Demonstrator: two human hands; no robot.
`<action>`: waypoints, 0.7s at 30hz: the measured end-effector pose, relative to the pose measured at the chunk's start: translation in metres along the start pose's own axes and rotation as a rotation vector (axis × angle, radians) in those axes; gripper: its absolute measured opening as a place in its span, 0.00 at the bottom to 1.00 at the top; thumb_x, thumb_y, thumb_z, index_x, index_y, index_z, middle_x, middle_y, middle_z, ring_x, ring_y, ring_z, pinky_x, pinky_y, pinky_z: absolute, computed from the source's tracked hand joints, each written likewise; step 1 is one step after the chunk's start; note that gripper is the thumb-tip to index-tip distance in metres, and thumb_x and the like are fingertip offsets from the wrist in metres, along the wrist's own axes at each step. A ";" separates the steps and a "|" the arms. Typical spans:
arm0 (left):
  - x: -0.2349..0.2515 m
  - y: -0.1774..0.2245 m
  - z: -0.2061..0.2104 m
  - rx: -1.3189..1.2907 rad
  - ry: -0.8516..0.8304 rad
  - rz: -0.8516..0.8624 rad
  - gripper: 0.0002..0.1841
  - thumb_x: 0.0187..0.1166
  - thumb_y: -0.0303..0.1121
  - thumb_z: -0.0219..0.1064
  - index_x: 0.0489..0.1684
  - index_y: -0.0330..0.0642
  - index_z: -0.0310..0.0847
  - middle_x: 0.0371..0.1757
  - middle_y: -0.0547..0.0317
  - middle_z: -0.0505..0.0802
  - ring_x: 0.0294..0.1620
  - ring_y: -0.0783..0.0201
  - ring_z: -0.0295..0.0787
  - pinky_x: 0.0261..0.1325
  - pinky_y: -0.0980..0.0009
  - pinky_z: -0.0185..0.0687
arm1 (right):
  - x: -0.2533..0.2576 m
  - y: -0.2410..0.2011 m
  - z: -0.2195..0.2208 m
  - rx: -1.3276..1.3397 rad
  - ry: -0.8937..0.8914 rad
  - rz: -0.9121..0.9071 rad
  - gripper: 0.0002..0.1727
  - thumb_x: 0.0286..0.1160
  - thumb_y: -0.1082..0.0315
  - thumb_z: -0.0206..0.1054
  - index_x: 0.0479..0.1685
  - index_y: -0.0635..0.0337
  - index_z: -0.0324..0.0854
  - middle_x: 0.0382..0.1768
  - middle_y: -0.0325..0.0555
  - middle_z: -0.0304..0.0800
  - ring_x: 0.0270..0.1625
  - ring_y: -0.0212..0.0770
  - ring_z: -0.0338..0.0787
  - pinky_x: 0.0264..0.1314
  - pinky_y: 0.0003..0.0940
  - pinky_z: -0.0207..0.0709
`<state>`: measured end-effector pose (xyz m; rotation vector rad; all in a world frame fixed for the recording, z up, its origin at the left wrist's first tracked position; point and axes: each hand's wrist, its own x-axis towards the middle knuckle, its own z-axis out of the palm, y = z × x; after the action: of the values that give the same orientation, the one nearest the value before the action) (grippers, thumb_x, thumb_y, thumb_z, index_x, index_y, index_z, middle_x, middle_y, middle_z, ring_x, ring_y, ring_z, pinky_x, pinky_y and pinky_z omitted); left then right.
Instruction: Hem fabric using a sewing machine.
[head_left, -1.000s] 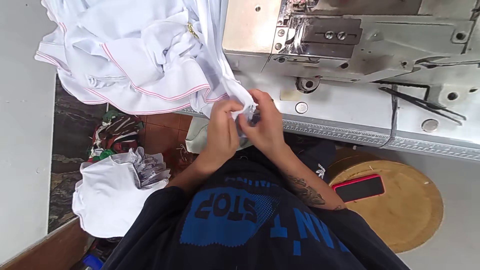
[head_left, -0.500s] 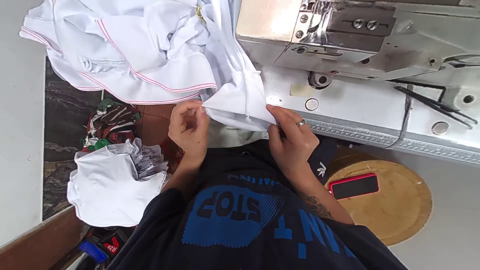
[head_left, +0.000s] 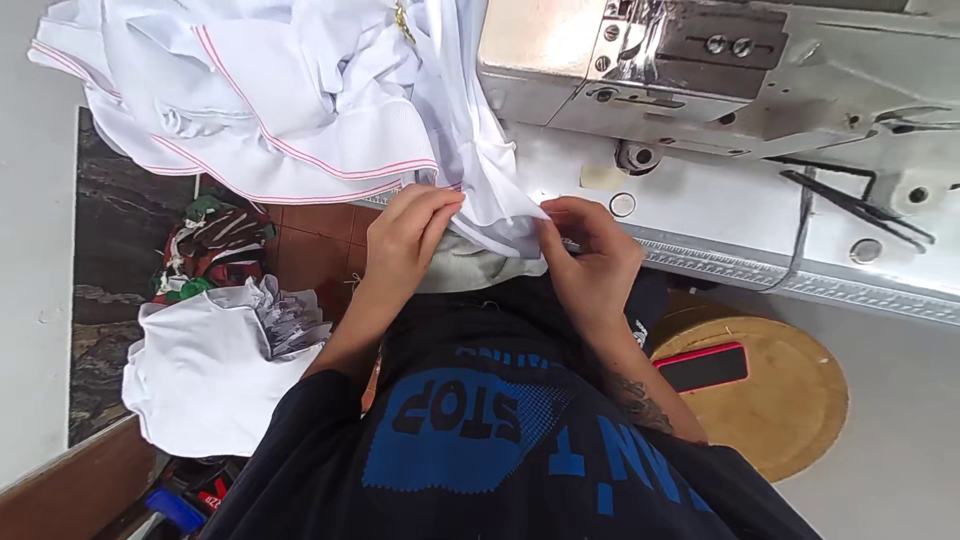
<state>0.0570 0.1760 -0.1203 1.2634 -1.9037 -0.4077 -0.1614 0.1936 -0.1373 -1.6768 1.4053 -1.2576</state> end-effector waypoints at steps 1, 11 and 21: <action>0.000 0.000 -0.004 0.024 -0.068 0.008 0.08 0.82 0.25 0.67 0.44 0.30 0.92 0.42 0.45 0.94 0.44 0.65 0.92 0.53 0.78 0.84 | 0.002 0.000 -0.002 -0.010 0.022 -0.008 0.09 0.78 0.73 0.69 0.49 0.70 0.87 0.38 0.46 0.93 0.39 0.25 0.91 0.46 0.21 0.86; -0.013 -0.001 0.006 -0.106 0.365 -0.088 0.05 0.71 0.22 0.71 0.41 0.35 0.87 0.42 0.58 0.92 0.39 0.76 0.89 0.41 0.81 0.87 | -0.001 -0.004 0.003 -0.090 0.117 -0.191 0.05 0.75 0.76 0.70 0.43 0.70 0.87 0.41 0.53 0.93 0.45 0.34 0.93 0.51 0.25 0.86; -0.016 0.017 -0.008 -1.143 0.318 -0.473 0.12 0.86 0.29 0.63 0.47 0.52 0.95 0.45 0.67 0.98 0.47 0.75 0.95 0.55 0.75 0.90 | 0.007 0.019 0.008 0.059 0.150 0.002 0.08 0.70 0.80 0.68 0.47 0.69 0.86 0.48 0.50 0.89 0.46 0.33 0.90 0.49 0.24 0.85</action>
<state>0.0556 0.1991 -0.1112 0.8538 -0.7879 -1.2308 -0.1614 0.1811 -0.1554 -1.5690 1.4414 -1.4357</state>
